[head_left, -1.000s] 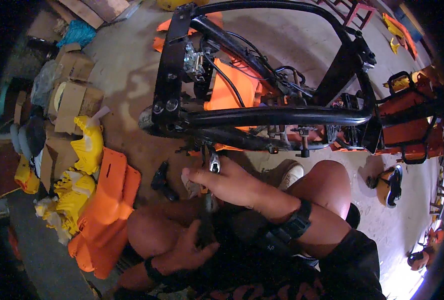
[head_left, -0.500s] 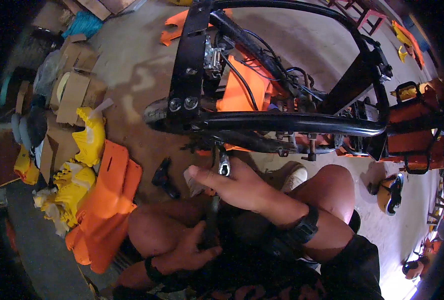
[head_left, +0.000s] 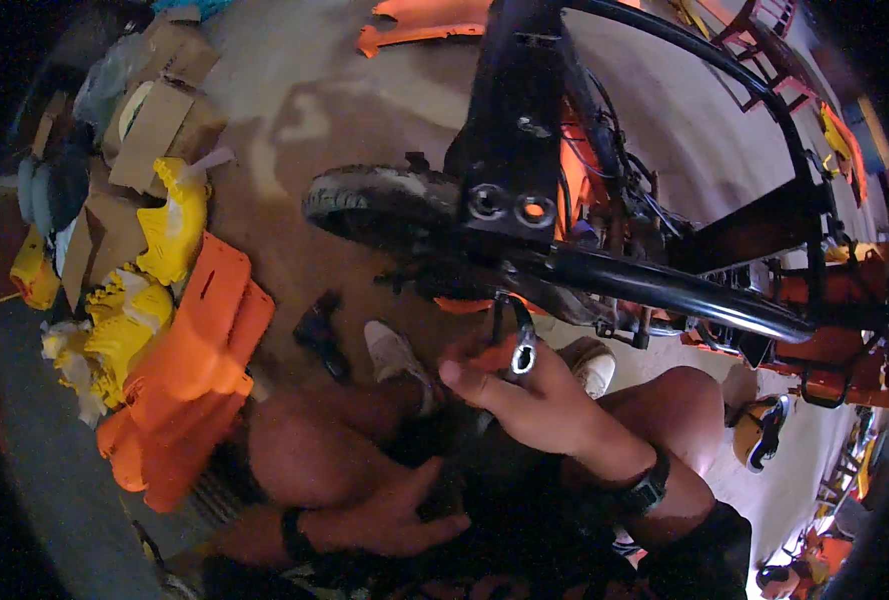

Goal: Using an adjustable wrench and socket wrench to adjust or disassemble parts of a motorcycle frame near the rear wheel.

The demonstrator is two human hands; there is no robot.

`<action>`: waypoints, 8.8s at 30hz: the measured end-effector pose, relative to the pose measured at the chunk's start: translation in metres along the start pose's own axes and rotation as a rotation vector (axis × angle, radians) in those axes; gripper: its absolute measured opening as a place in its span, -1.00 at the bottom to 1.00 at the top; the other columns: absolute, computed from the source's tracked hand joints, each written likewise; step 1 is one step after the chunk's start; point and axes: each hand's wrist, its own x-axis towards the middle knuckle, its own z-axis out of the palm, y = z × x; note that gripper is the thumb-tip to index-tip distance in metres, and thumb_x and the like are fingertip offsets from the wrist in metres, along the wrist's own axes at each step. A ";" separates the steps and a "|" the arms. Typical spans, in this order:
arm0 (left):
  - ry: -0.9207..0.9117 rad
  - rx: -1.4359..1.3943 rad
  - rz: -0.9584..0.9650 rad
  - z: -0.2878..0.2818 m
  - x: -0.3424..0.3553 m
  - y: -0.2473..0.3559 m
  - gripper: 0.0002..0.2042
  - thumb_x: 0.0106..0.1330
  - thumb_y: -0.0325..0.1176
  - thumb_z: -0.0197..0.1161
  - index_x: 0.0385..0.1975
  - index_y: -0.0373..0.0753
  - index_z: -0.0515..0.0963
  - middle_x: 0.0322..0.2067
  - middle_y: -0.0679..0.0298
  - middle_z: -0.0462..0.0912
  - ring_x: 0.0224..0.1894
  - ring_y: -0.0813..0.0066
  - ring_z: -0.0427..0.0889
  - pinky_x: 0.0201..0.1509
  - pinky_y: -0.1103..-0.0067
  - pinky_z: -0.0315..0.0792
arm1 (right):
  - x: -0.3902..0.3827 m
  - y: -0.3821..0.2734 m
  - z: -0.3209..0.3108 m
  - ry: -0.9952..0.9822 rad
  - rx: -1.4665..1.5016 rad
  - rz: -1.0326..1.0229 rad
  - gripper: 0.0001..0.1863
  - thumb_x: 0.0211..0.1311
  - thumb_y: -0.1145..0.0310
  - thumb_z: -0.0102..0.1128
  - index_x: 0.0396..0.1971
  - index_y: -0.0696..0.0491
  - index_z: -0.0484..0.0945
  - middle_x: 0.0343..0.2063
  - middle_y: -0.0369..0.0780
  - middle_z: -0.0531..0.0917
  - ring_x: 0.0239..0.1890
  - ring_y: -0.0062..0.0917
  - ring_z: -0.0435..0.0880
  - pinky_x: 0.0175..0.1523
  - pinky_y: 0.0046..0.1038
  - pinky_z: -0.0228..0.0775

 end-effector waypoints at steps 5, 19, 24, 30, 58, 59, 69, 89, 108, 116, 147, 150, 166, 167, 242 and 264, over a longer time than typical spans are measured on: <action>0.030 0.080 0.052 0.003 0.000 -0.010 -0.53 0.14 -0.21 0.25 -0.08 -0.38 0.29 -0.48 -0.02 0.55 -0.43 0.12 0.58 -0.36 0.34 0.46 | -0.001 -0.001 -0.001 -0.065 -0.134 0.053 -0.69 0.15 0.32 0.24 -0.16 0.13 0.44 -0.29 -0.29 0.56 -0.25 -0.65 0.50 -0.12 -0.55 0.36; 0.004 -0.144 0.039 -0.006 -0.004 -0.018 -0.54 0.14 -0.23 0.24 -0.08 -0.39 0.29 -0.59 -0.01 0.52 -0.56 0.10 0.55 -0.51 0.36 0.43 | 0.001 -0.010 -0.004 -0.092 -0.108 0.227 -0.53 0.03 0.31 0.34 -0.10 0.14 0.36 -0.14 -0.20 0.52 -0.19 -0.63 0.49 -0.07 -0.52 0.35; 0.004 -0.210 0.028 -0.011 -0.002 -0.020 -0.55 0.15 -0.25 0.22 -0.05 -0.36 0.28 -0.56 0.01 0.53 -0.53 0.14 0.56 -0.49 0.37 0.44 | 0.006 0.000 -0.005 -0.086 -0.205 0.120 -0.51 -0.01 0.31 0.37 -0.12 0.14 0.35 -0.15 -0.16 0.51 -0.19 -0.59 0.51 -0.08 -0.49 0.37; -0.058 -0.290 -0.076 -0.013 -0.002 -0.024 -0.55 0.15 -0.32 0.20 0.00 -0.31 0.26 -0.46 0.05 0.56 -0.41 0.22 0.59 -0.36 0.37 0.47 | 0.009 -0.002 -0.003 -0.076 -0.222 0.169 -0.45 -0.06 0.31 0.41 -0.10 0.15 0.33 -0.15 -0.12 0.49 -0.18 -0.54 0.52 -0.13 -0.48 0.41; 0.192 -1.632 0.204 -0.047 -0.025 0.034 -0.75 0.21 -0.36 0.06 -0.67 -0.10 0.18 -0.74 0.47 0.14 -0.74 0.67 0.17 -0.68 0.71 0.14 | -0.014 0.006 0.034 0.123 -0.047 -0.032 -0.60 0.22 0.10 0.06 -0.14 0.13 0.41 -0.28 -0.20 0.56 -0.43 -0.58 0.51 -0.29 -0.55 0.37; 0.248 -1.757 0.274 -0.051 -0.020 0.039 -0.76 0.22 -0.35 0.05 -0.66 -0.11 0.19 -0.73 0.46 0.16 -0.73 0.66 0.18 -0.66 0.72 0.17 | -0.017 0.006 0.032 0.114 -0.085 -0.088 -0.65 0.22 0.17 0.10 -0.16 0.13 0.43 -0.30 -0.21 0.55 -0.43 -0.60 0.51 -0.31 -0.56 0.39; 0.865 -1.914 0.830 -0.099 0.023 0.063 -0.75 0.11 -0.36 0.08 -0.70 -0.10 0.14 -0.75 0.43 0.13 -0.71 0.58 0.16 -0.63 0.64 0.18 | -0.051 0.005 0.079 -0.619 -0.311 -0.170 -0.58 0.04 0.20 0.31 -0.16 0.12 0.49 -0.36 -0.20 0.61 -0.28 -0.48 0.59 -0.11 -0.40 0.41; 1.246 -1.243 1.003 -0.086 0.042 0.081 -0.81 0.20 -0.49 0.04 -0.32 -0.11 0.16 -0.73 0.44 0.15 -0.73 0.65 0.17 -0.66 0.56 0.14 | -0.055 -0.009 0.112 -0.440 -0.103 -0.359 -0.69 -0.08 0.25 0.38 -0.37 0.13 0.55 -0.52 -0.23 0.61 -0.45 -0.56 0.58 -0.27 -0.48 0.42; 0.269 -1.108 1.074 -0.073 0.008 0.076 -0.80 0.36 -0.27 -0.17 -0.26 -0.30 0.22 -0.58 0.30 0.20 -0.69 0.49 0.21 -0.69 0.49 0.26 | -0.019 -0.035 0.012 -0.209 0.795 -0.235 -0.55 0.19 0.02 -0.05 -0.20 0.15 0.41 -0.40 -0.14 0.59 -0.45 -0.51 0.57 -0.34 -0.56 0.37; 0.224 -0.838 1.111 -0.046 0.007 0.090 -0.79 0.35 -0.24 -0.14 -0.20 -0.23 0.15 -0.56 0.29 0.24 -0.74 0.54 0.17 -0.72 0.59 0.21 | -0.003 -0.030 0.037 -0.270 0.665 -0.474 -0.57 0.21 0.11 0.01 -0.08 0.14 0.33 -0.22 -0.20 0.53 -0.25 -0.50 0.53 -0.17 -0.51 0.30; 0.328 0.428 0.712 0.014 0.048 0.092 -0.29 -0.11 0.12 0.38 -0.18 -0.41 0.35 -0.37 0.04 0.53 -0.38 0.13 0.59 -0.35 0.39 0.48 | -0.040 -0.056 -0.013 0.657 -0.088 -0.699 -0.83 0.15 0.33 0.06 -0.44 0.12 0.35 -0.75 -0.32 0.33 -0.82 -0.65 0.25 -0.72 -0.60 0.07; 0.178 0.294 0.690 0.053 0.058 0.083 -0.33 -0.12 0.13 0.38 -0.28 -0.40 0.36 -0.44 0.03 0.55 -0.41 0.10 0.60 -0.37 0.35 0.50 | -0.039 -0.065 -0.016 0.707 0.138 -0.892 -0.87 0.22 0.32 -0.09 -0.45 0.05 0.30 -0.81 -0.35 0.18 -0.89 -0.61 0.17 -0.77 -0.55 0.04; 0.125 0.065 0.583 0.098 0.067 0.088 -0.58 -0.15 -0.08 0.39 -0.51 -0.29 0.41 -0.63 0.08 0.52 -0.57 0.07 0.56 -0.45 0.33 0.46 | -0.066 -0.078 -0.044 0.150 0.960 -1.102 -0.68 0.31 0.34 -0.23 -0.69 0.00 0.17 -0.79 -0.37 0.20 -0.85 -0.68 0.17 -0.63 -0.58 0.09; 0.114 0.034 0.610 0.100 0.069 0.088 -0.59 -0.12 -0.08 0.36 -0.54 -0.32 0.39 -0.68 0.04 0.50 -0.62 0.01 0.54 -0.49 0.28 0.45 | -0.069 -0.079 -0.051 0.069 1.073 -1.052 -0.68 0.31 0.34 -0.22 -0.69 0.00 0.17 -0.80 -0.37 0.20 -0.85 -0.68 0.17 -0.64 -0.60 0.09; 0.428 -1.133 0.091 -0.007 0.076 0.046 -0.70 0.23 -0.31 0.22 -0.11 -0.29 0.39 -0.28 0.23 0.55 -0.30 0.48 0.59 -0.33 0.58 0.51 | -0.078 0.071 0.001 -0.548 -0.092 0.189 -0.66 0.30 0.16 0.00 -0.12 0.11 0.46 -0.24 -0.16 0.60 -0.15 -0.44 0.54 0.00 -0.34 0.36; 0.321 -0.995 0.064 -0.024 0.076 0.048 -0.70 0.26 -0.45 0.16 -0.09 -0.37 0.29 -0.27 0.12 0.56 -0.31 0.40 0.63 -0.25 0.52 0.57 | -0.070 0.072 0.010 -0.576 -0.054 0.192 -0.63 0.31 0.18 -0.02 -0.04 0.13 0.40 -0.14 -0.11 0.55 -0.03 -0.37 0.48 0.10 -0.33 0.29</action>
